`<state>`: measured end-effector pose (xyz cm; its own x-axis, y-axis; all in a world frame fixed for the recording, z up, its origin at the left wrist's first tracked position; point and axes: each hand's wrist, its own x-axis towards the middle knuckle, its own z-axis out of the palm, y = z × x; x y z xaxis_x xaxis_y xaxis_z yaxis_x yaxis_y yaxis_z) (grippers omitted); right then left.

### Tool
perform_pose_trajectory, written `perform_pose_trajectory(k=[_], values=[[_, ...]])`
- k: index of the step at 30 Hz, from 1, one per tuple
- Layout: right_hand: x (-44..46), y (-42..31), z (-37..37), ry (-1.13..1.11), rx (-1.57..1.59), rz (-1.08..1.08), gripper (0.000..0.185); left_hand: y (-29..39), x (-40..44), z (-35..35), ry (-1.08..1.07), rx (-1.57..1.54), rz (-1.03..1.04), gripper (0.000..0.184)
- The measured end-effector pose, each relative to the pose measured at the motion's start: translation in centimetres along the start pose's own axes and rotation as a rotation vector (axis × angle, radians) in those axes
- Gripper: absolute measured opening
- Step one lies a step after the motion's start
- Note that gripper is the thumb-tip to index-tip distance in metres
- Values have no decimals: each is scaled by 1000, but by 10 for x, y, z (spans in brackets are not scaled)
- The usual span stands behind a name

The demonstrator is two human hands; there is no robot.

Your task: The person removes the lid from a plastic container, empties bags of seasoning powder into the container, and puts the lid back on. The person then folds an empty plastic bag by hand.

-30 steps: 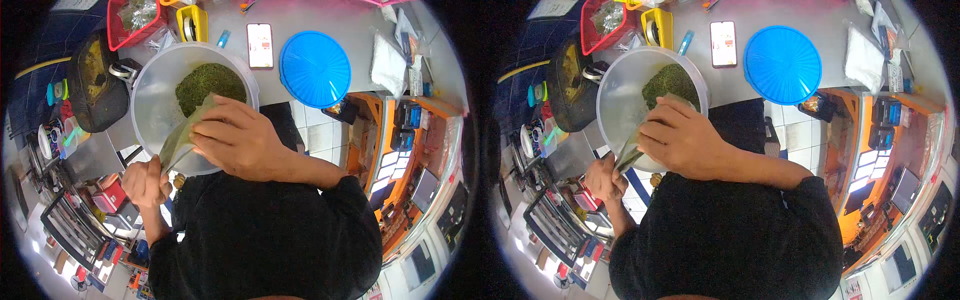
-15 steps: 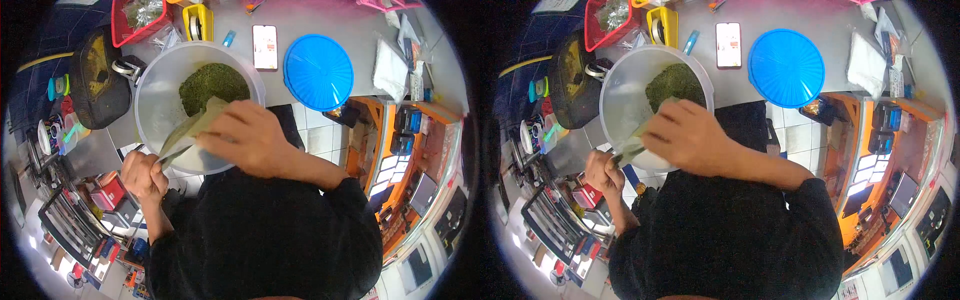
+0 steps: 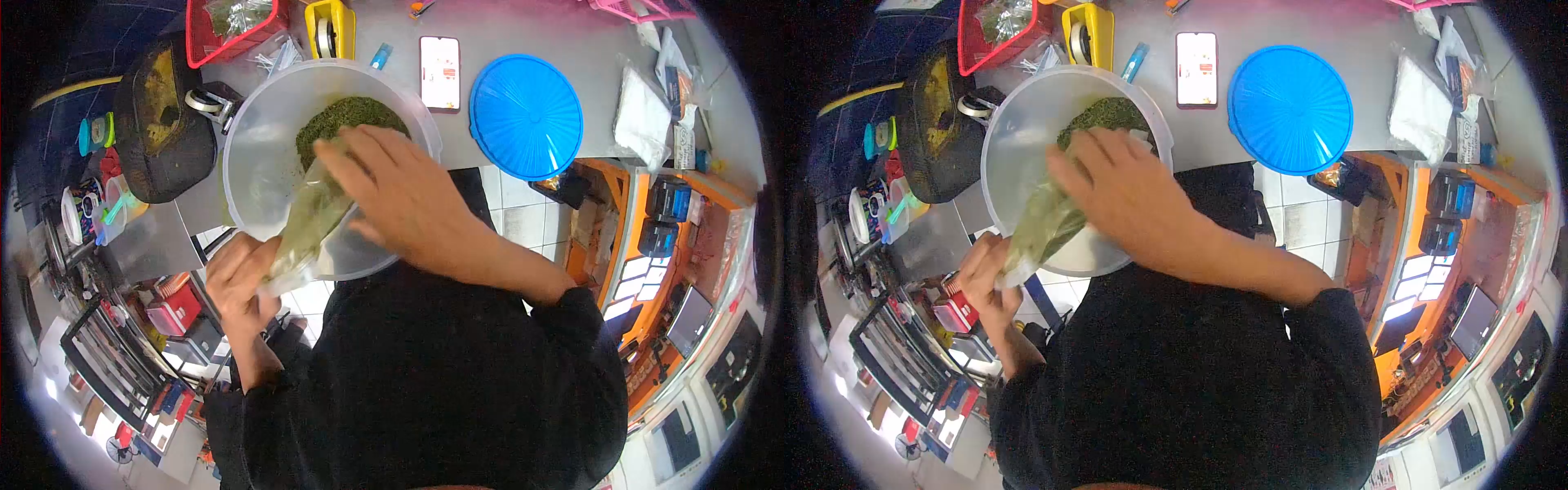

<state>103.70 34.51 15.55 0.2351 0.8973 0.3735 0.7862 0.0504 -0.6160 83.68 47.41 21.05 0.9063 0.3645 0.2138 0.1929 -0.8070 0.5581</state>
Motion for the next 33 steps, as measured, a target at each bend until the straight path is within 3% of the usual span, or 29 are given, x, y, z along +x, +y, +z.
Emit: perform_pose_trajectory(k=[2, 5, 8, 11, 15, 17, 19, 22, 26, 33], values=[[-2, 13, 7, -86, -216, -14, 45, -4, -6, -5, 35, -117, -30, 22], [2, 15, 5, -310, -91, 83, 49, -6, -10, -10, 114, -173, -89, 22], [2, 14, 2, -381, -69, 200, 38, -16, -20, -7, 257, -157, -173, 19], [-1, 10, 5, -280, -5, 207, 35, -22, -40, -1, 426, -232, -502, 12], [9, -3, -8, -306, 126, 361, 36, -19, -30, 6, 417, -315, -653, 14], [13, -9, -13, -393, 84, 441, 37, -25, -29, 11, 400, -199, -526, 12], [7, -10, -16, -323, 125, 349, 40, -29, -29, 10, 342, -16, -387, 12], [5, -12, -25, -270, 163, 236, 43, -41, -39, 6, 284, 30, -402, 13], [-3, -15, -28, -142, 110, 149, 42, -52, -55, 8, 361, -115, -420, 14], [-11, -13, -28, -67, 221, 128, 29, -53, -62, 6, 405, -120, -377, 17]])
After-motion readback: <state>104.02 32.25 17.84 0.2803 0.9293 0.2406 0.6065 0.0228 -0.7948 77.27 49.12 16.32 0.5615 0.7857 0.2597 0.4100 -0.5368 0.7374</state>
